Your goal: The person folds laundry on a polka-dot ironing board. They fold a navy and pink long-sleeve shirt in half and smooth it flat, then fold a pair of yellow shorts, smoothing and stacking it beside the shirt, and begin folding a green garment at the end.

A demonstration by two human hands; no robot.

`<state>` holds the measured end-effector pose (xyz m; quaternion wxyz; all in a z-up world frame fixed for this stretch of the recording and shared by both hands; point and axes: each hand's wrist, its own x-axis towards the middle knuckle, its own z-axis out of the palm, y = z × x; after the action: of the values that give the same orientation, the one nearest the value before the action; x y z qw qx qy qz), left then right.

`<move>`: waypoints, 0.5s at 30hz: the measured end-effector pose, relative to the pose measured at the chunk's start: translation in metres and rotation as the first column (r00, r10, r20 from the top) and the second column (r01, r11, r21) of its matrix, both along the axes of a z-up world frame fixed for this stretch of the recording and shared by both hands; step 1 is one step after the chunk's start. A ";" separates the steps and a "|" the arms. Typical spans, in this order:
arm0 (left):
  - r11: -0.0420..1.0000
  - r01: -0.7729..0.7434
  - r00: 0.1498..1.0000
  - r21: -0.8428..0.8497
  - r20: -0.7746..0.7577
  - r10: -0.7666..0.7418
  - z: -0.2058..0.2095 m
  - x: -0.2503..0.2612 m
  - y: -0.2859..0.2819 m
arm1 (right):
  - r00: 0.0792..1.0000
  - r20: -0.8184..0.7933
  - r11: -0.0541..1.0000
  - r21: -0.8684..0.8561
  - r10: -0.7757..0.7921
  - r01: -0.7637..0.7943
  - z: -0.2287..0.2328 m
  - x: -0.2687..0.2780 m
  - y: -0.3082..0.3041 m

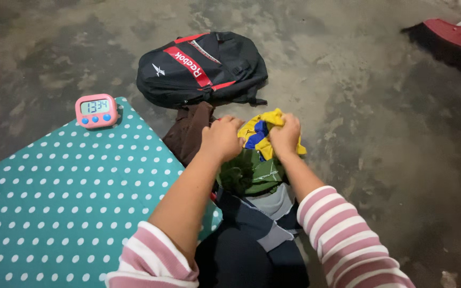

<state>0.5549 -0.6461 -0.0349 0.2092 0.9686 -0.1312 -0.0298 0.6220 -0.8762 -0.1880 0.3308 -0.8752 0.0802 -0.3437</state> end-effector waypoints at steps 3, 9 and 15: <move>1.000 -0.016 1.000 -0.016 0.014 0.017 0.011 -0.005 0.010 | 0.999 -0.052 0.961 0.276 0.015 0.000 0.036 0.004 0.011; 0.997 -0.068 0.994 -0.045 0.082 0.072 0.036 -0.023 0.037 | 0.938 0.325 0.933 0.286 0.121 -0.219 0.116 -0.011 0.061; 0.944 -0.039 0.991 -0.326 0.106 0.077 0.062 -0.044 0.063 | 0.743 0.510 0.549 0.505 0.433 -0.666 0.184 -0.039 0.124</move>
<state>0.5109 -0.5832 0.0274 0.3579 0.9246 -0.1179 0.0555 0.5829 -0.7517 -0.0044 0.7174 -0.6084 -0.1422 -0.3081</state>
